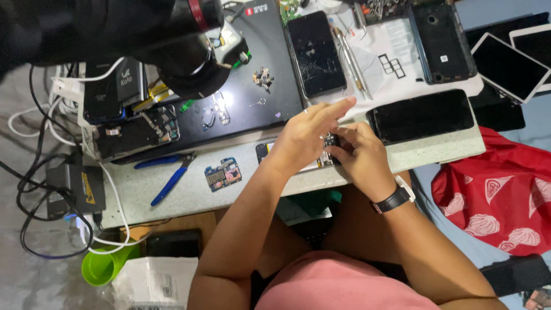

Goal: The person disassembles a smartphone on a workbench, using a screwdriver and a metal spudger to remove screws and pry open the casing. They detach the battery and internal components, then reposition the phone to continue working on the internal assembly.

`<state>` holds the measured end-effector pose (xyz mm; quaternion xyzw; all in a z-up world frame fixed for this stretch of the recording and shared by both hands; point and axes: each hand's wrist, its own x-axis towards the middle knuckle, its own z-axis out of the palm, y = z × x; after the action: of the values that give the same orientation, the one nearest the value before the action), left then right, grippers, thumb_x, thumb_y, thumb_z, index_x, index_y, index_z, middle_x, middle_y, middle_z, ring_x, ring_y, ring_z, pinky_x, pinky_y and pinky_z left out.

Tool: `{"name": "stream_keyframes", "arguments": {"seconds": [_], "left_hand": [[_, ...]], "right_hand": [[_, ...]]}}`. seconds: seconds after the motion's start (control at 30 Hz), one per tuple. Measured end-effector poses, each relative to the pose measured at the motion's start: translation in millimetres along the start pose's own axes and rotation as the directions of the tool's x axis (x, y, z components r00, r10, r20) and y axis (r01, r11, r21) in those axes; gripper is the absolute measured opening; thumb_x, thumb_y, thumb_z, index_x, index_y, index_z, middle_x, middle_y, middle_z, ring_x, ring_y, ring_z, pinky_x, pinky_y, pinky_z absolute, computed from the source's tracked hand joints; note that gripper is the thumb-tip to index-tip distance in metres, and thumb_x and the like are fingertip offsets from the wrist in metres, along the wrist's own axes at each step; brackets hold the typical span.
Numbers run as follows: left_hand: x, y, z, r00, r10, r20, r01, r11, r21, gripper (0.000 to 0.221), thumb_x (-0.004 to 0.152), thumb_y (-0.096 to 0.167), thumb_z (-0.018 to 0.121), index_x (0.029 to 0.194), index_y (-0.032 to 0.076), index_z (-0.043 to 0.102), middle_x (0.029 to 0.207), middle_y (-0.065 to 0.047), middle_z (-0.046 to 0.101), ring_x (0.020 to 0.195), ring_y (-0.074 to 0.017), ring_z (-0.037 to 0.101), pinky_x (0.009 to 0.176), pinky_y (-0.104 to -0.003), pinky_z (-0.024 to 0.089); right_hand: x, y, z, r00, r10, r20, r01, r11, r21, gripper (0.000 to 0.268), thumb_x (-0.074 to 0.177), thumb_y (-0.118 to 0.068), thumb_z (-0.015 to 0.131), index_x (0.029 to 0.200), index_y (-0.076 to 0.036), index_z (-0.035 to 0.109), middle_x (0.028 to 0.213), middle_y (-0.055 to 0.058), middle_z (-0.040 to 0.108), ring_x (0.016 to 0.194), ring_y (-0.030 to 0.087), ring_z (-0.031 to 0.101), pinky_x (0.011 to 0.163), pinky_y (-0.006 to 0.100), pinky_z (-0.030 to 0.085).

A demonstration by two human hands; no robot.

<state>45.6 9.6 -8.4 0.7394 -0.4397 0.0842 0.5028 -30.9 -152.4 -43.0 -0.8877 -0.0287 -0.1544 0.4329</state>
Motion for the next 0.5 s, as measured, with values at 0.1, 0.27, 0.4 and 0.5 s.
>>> {"name": "stream_keyframes", "arguments": {"seconds": [0.1, 0.27, 0.4, 0.5], "left_hand": [[0, 0, 1, 0.998, -0.055, -0.007, 0.055, 0.998, 0.009, 0.068, 0.084, -0.017, 0.062, 0.145, 0.013, 0.057, 0.105, -0.009, 0.063, 0.095, -0.0243, 0.068, 0.089, -0.033, 0.06], [1, -8, 4, 0.997, 0.035, -0.065, -0.025, 0.989, 0.147, 0.062, 0.087, -0.008, 0.073, 0.143, 0.013, 0.057, 0.102, -0.01, 0.063, 0.093, -0.0303, 0.064, 0.085, -0.04, 0.055], [1, -8, 11, 0.992, 0.097, -0.077, -0.093, 0.994, 0.051, 0.068, 0.079, -0.013, 0.063, 0.142, 0.012, 0.056, 0.115, -0.011, 0.065, 0.105, -0.0318, 0.066, 0.093, -0.039, 0.056], [6, -9, 14, 0.989, 0.079, -0.128, -0.038, 0.953, 0.3, 0.052, 0.086, 0.003, 0.085, 0.133, 0.008, 0.063, 0.089, -0.007, 0.062, 0.084, -0.0264, 0.064, 0.078, -0.04, 0.053]], "right_hand": [[5, 2, 1, 1.0, 0.003, -0.003, -0.003, 1.0, -0.024, 0.038, 0.078, -0.012, 0.087, 0.111, -0.003, 0.073, 0.094, 0.006, 0.064, 0.069, 0.018, 0.061, 0.066, 0.03, 0.051], [2, 3, 1, 0.999, 0.033, -0.007, -0.032, 0.998, 0.055, 0.036, 0.076, -0.009, 0.087, 0.108, -0.004, 0.072, 0.094, 0.006, 0.063, 0.073, 0.016, 0.065, 0.066, 0.029, 0.054], [4, 5, 2, 0.999, 0.05, -0.016, -0.05, 0.999, -0.011, 0.038, 0.075, -0.006, 0.086, 0.111, -0.004, 0.074, 0.091, 0.007, 0.063, 0.069, 0.017, 0.064, 0.065, 0.03, 0.054], [3, 5, 2, 0.999, 0.052, 0.002, -0.052, 0.999, -0.002, 0.035, 0.076, -0.007, 0.086, 0.109, -0.004, 0.074, 0.091, 0.007, 0.064, 0.071, 0.016, 0.066, 0.066, 0.029, 0.054]]}}
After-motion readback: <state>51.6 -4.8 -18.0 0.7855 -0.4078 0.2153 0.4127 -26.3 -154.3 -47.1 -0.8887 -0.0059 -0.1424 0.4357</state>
